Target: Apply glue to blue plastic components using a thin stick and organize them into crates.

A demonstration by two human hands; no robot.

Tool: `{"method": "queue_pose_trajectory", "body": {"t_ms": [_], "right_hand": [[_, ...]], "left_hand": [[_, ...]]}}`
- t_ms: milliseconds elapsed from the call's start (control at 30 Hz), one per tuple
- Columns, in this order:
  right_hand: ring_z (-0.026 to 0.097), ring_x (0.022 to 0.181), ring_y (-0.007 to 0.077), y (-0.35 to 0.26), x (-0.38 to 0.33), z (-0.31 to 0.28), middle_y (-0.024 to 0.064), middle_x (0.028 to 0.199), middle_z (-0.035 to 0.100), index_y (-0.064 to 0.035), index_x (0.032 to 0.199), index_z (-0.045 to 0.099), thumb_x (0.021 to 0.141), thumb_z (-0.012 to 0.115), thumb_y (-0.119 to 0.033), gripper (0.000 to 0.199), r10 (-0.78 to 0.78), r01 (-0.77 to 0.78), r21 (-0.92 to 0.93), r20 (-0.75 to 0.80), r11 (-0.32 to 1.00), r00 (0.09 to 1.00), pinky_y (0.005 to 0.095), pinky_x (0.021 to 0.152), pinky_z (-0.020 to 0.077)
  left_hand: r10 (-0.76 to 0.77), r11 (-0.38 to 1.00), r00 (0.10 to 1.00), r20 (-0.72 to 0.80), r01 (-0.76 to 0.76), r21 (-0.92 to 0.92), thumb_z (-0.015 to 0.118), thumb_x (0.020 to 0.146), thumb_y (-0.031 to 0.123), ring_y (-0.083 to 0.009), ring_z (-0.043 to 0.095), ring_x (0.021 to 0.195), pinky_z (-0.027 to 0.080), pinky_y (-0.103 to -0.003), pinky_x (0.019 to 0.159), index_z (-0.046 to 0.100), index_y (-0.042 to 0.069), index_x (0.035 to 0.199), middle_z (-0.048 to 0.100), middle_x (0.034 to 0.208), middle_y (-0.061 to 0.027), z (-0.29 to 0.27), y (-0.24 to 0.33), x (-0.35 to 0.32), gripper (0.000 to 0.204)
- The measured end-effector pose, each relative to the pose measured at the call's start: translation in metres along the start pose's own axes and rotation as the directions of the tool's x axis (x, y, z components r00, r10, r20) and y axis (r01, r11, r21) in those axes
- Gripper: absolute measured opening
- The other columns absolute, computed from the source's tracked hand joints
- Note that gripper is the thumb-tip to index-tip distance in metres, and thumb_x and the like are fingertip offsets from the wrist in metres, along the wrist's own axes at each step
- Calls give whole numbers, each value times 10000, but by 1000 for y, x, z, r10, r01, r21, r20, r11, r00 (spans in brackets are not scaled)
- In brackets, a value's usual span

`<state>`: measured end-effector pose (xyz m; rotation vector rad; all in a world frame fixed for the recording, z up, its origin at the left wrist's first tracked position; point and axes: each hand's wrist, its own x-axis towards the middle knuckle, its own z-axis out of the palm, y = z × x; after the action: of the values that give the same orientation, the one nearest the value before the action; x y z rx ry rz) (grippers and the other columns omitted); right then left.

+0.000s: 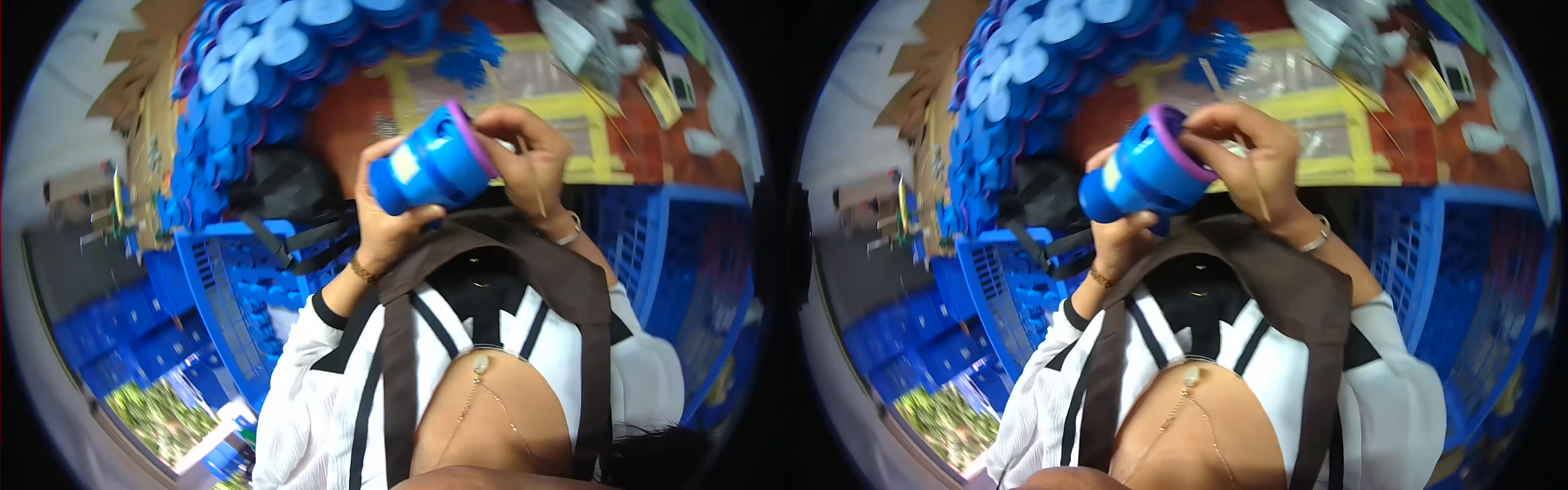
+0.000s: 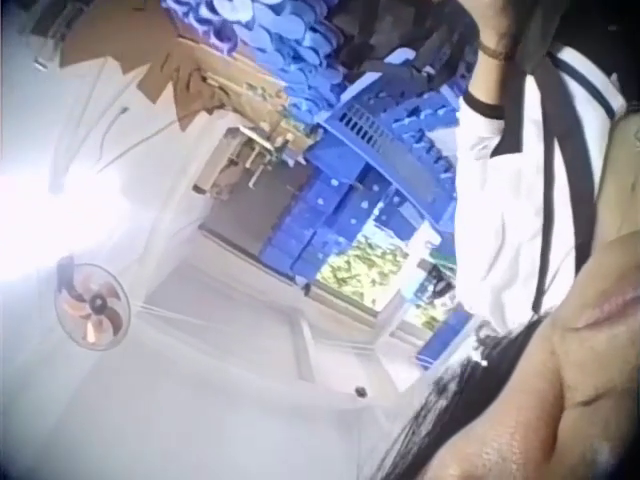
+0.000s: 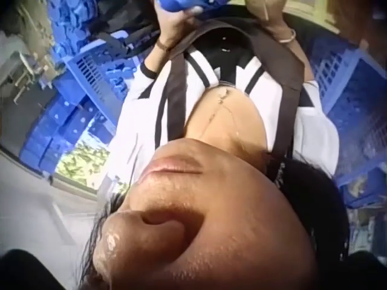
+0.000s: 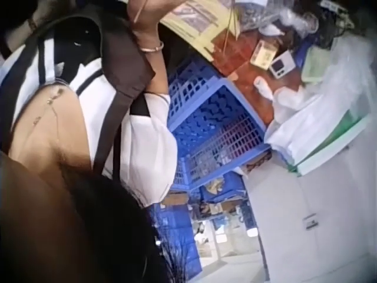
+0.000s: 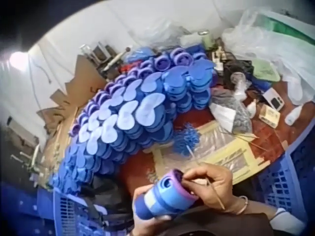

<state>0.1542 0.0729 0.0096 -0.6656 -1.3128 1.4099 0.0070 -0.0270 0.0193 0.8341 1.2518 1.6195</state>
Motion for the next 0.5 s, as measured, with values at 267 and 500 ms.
{"method": "queue_pose_trajectory", "body": {"t_ms": [267,500], "right_hand": [[623,799,146,-19,-3,19,85,842,652,24,883,642,740,695,93,168,-94,94,45,12,995,995,249,729,504],[620,792,100,-9,5,19,56,863,668,11,895,669,763,704,37,139,138,-161,182,132,970,982,224,730,500]], "left_hand": [[287,946,936,202,-310,94,911,557,146,-303,498,1217,393,-420,1034,431,40,1231,520,1281,-205,-16,15,-6,834],[415,827,907,68,-407,388,922,558,232,-337,508,1171,382,-441,1007,374,107,1195,512,1235,-213,-20,4,-20,850]]}}
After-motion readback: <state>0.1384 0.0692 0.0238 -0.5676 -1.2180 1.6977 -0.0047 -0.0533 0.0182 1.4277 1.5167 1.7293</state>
